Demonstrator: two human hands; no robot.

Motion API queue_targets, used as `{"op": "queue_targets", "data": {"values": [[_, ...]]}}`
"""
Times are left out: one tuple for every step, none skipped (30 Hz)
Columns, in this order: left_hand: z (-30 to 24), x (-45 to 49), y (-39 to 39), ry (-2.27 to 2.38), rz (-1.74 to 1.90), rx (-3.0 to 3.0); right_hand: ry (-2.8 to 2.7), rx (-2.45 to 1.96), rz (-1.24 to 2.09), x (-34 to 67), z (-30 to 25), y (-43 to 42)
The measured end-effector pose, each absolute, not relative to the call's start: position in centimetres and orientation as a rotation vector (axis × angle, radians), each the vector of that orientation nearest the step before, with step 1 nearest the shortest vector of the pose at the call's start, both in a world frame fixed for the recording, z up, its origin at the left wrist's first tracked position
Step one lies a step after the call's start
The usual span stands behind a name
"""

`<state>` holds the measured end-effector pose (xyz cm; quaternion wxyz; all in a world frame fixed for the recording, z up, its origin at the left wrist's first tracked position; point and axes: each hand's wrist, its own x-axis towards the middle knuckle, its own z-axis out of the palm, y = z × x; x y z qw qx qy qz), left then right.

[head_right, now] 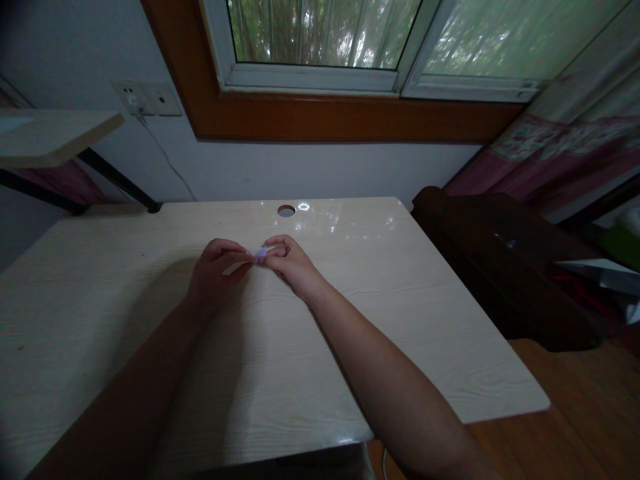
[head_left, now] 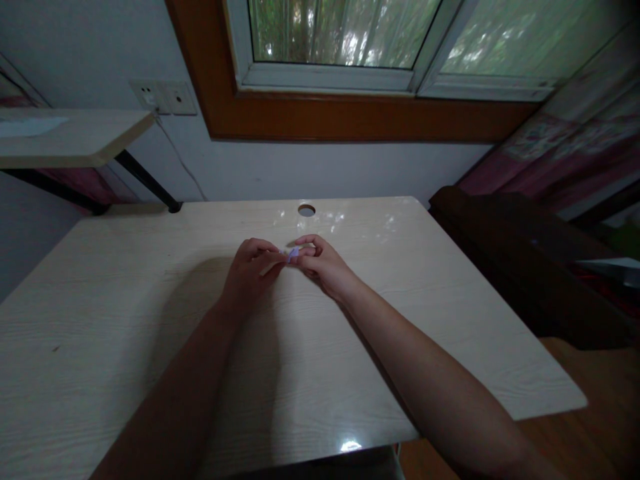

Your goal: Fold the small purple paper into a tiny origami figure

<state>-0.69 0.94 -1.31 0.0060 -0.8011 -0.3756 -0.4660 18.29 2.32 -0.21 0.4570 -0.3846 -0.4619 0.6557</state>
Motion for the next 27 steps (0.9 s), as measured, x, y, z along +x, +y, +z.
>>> {"op": "queue_targets", "data": {"values": [[-1.3,-0.7,0.9,-1.158,-1.441,-2.502,-1.143,-0.958,1.623,18.3,-0.2,2.3],[-1.2,-0.7,0.9,-1.141,-1.426,-2.499,-1.149,-0.965,1.631,18.4,-0.1,2.3],[-1.2,-0.7,0.8,-1.127,-1.412,-2.498,-1.152,-0.970,1.642,18.4,-0.1,2.3],[-1.1,-0.7,0.8,-1.109,-1.403,-2.496,-1.153,-0.973,1.653,18.5,0.0,2.3],[-1.1,-0.7,0.8,-1.101,-1.394,-2.494,-1.152,-0.974,1.665,18.6,0.0,2.3],[-1.1,-0.7,0.8,-1.094,-1.378,-2.499,-1.148,-0.975,1.678,18.6,0.1,2.3],[-1.1,-0.7,0.8,-1.089,-1.366,-2.502,-1.145,-0.974,1.690,18.7,0.1,2.4],[-1.1,-0.7,0.8,-1.084,-1.358,-2.508,-1.141,-0.974,1.702,18.8,0.2,2.4],[-1.1,-0.7,0.8,-1.081,-1.349,-2.517,-1.140,-0.976,1.713,18.8,0.2,2.4],[-1.1,-0.7,0.8,-1.078,-1.344,-2.524,-1.140,-0.976,1.722,18.8,0.2,2.4],[-1.1,-0.7,0.8,-1.072,-1.343,-2.531,-1.142,-0.977,1.729,18.9,0.2,2.4],[-1.1,-0.7,0.8,-1.064,-1.347,-2.535,-1.142,-0.978,1.734,18.9,0.3,2.3],[-1.0,-0.8,0.8,-1.056,-1.354,-2.537,-1.143,-0.977,1.739,19.0,0.3,2.3],[-1.0,-0.8,0.8,-1.047,-1.354,-2.542,-1.146,-0.973,1.744,19.0,0.3,2.3],[-0.9,-0.8,0.7,-1.035,-1.360,-2.543,-1.150,-0.963,1.749,19.1,0.3,2.3],[-0.8,-0.7,0.7,-1.024,-1.363,-2.545,-1.154,-0.951,1.756,19.1,0.3,2.4],[-0.7,-0.7,0.6,-1.015,-1.362,-2.550,-1.159,-0.936,1.763,19.2,0.3,2.4],[-0.6,-0.7,0.5,-1.005,-1.360,-2.554,-1.163,-0.921,1.770,19.3,0.3,2.4],[-0.5,-0.7,0.5,-1.000,-1.359,-2.556,-1.166,-0.907,1.776,19.3,0.3,2.4],[-0.5,-0.7,0.4,-0.994,-1.356,-2.557,-1.168,-0.897,1.780,19.3,0.3,2.3],[-0.4,-0.7,0.4,-0.989,-1.352,-2.555,-1.170,-0.893,1.783,19.3,0.3,2.3],[-0.4,-0.6,0.4,-0.989,-1.345,-2.554,-1.173,-0.893,1.784,19.3,0.4,2.3],[-0.4,-0.6,0.4,-0.988,-1.338,-2.552,-1.177,-0.893,1.784,19.3,0.4,2.3],[-0.4,-0.5,0.4,-0.991,-1.332,-2.553,-1.183,-0.893,1.785,19.3,0.5,2.3],[-0.4,-0.4,0.4,-1.003,-1.333,-2.548,-1.190,-0.890,1.786,19.3,0.6,2.3],[-0.4,-0.4,0.4,-1.026,-1.348,-2.534,-1.198,-0.881,1.789,19.3,0.6,2.2],[-0.4,-0.3,0.5,-1.059,-1.376,-2.515,-1.208,-0.868,1.793,19.3,0.7,2.2]]}}
